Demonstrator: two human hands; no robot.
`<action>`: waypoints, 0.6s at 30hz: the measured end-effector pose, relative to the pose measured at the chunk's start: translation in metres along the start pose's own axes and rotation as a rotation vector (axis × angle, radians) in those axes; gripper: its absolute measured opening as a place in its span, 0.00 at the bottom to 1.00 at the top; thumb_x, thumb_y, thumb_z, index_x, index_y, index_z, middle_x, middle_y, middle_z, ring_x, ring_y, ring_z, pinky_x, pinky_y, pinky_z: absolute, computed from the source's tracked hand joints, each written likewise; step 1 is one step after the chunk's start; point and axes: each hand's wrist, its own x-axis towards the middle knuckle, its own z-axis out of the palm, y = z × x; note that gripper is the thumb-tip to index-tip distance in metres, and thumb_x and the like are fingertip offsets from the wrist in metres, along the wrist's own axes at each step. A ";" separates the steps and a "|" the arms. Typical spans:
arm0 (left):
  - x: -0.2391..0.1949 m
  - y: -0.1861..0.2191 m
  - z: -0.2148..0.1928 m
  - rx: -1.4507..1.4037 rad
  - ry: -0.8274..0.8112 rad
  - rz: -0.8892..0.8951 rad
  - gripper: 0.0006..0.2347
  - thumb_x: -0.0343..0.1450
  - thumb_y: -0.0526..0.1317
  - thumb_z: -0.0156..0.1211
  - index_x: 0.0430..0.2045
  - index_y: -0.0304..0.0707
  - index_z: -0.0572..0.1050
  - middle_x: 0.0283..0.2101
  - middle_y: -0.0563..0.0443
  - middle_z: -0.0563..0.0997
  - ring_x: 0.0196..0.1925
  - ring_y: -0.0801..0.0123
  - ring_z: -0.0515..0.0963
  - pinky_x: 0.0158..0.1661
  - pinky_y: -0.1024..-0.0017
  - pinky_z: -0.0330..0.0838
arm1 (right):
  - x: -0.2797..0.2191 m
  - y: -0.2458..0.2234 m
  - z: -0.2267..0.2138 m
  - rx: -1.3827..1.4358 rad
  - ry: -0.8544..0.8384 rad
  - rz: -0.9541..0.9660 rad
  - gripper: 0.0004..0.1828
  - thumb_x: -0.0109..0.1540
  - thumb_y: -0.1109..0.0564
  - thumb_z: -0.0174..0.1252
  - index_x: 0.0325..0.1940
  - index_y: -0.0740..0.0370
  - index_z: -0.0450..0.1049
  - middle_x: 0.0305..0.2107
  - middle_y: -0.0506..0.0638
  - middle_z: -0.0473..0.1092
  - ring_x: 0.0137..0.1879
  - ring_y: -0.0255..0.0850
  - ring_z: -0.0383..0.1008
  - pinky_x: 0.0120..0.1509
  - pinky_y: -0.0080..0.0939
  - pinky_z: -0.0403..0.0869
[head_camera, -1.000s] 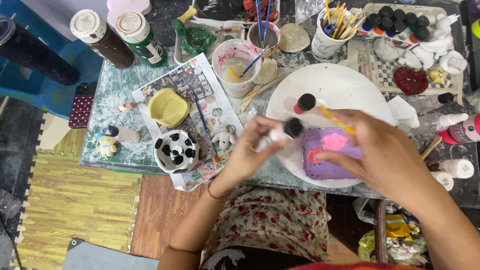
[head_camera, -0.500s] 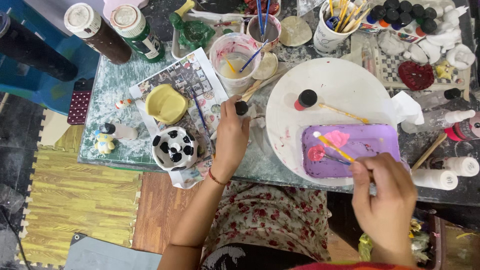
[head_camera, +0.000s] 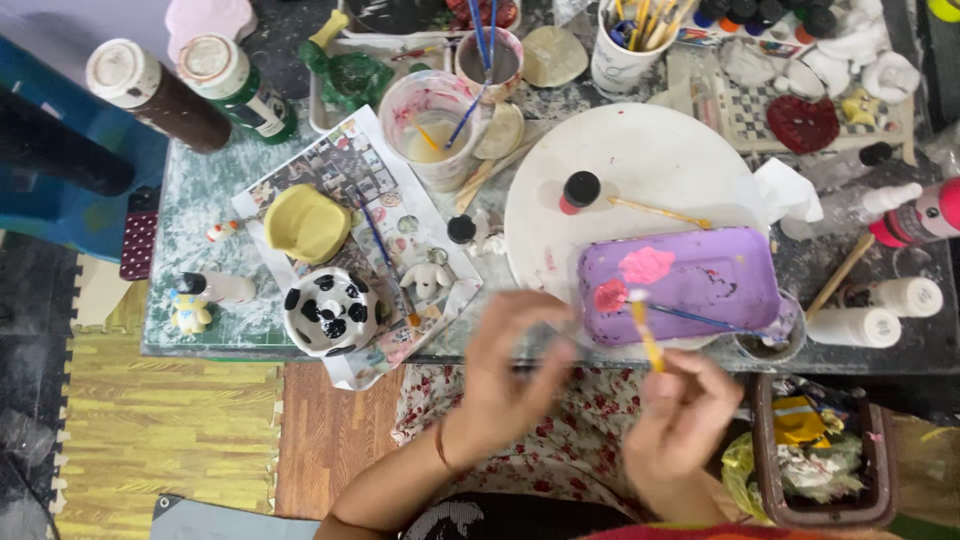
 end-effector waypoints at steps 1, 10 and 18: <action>-0.009 0.012 0.003 -0.174 -0.127 -0.081 0.15 0.69 0.31 0.67 0.49 0.33 0.75 0.50 0.41 0.80 0.55 0.58 0.79 0.57 0.64 0.73 | -0.012 0.004 0.007 0.095 0.009 -0.001 0.16 0.72 0.64 0.47 0.63 0.66 0.54 0.45 0.55 0.65 0.41 0.30 0.68 0.41 0.26 0.70; 0.008 0.003 0.021 -0.314 -0.297 -0.356 0.05 0.72 0.32 0.62 0.40 0.35 0.79 0.39 0.49 0.85 0.41 0.71 0.85 0.44 0.73 0.79 | 0.001 0.018 0.000 0.006 -0.105 -0.305 0.20 0.71 0.65 0.50 0.61 0.61 0.47 0.49 0.60 0.69 0.50 0.44 0.74 0.57 0.36 0.75; 0.049 -0.018 0.018 0.174 -0.152 -0.074 0.07 0.71 0.33 0.67 0.41 0.36 0.82 0.32 0.50 0.79 0.35 0.65 0.75 0.37 0.68 0.70 | 0.067 -0.001 -0.072 -0.735 -0.168 -0.131 0.10 0.67 0.53 0.67 0.52 0.52 0.77 0.55 0.45 0.70 0.63 0.49 0.60 0.71 0.49 0.55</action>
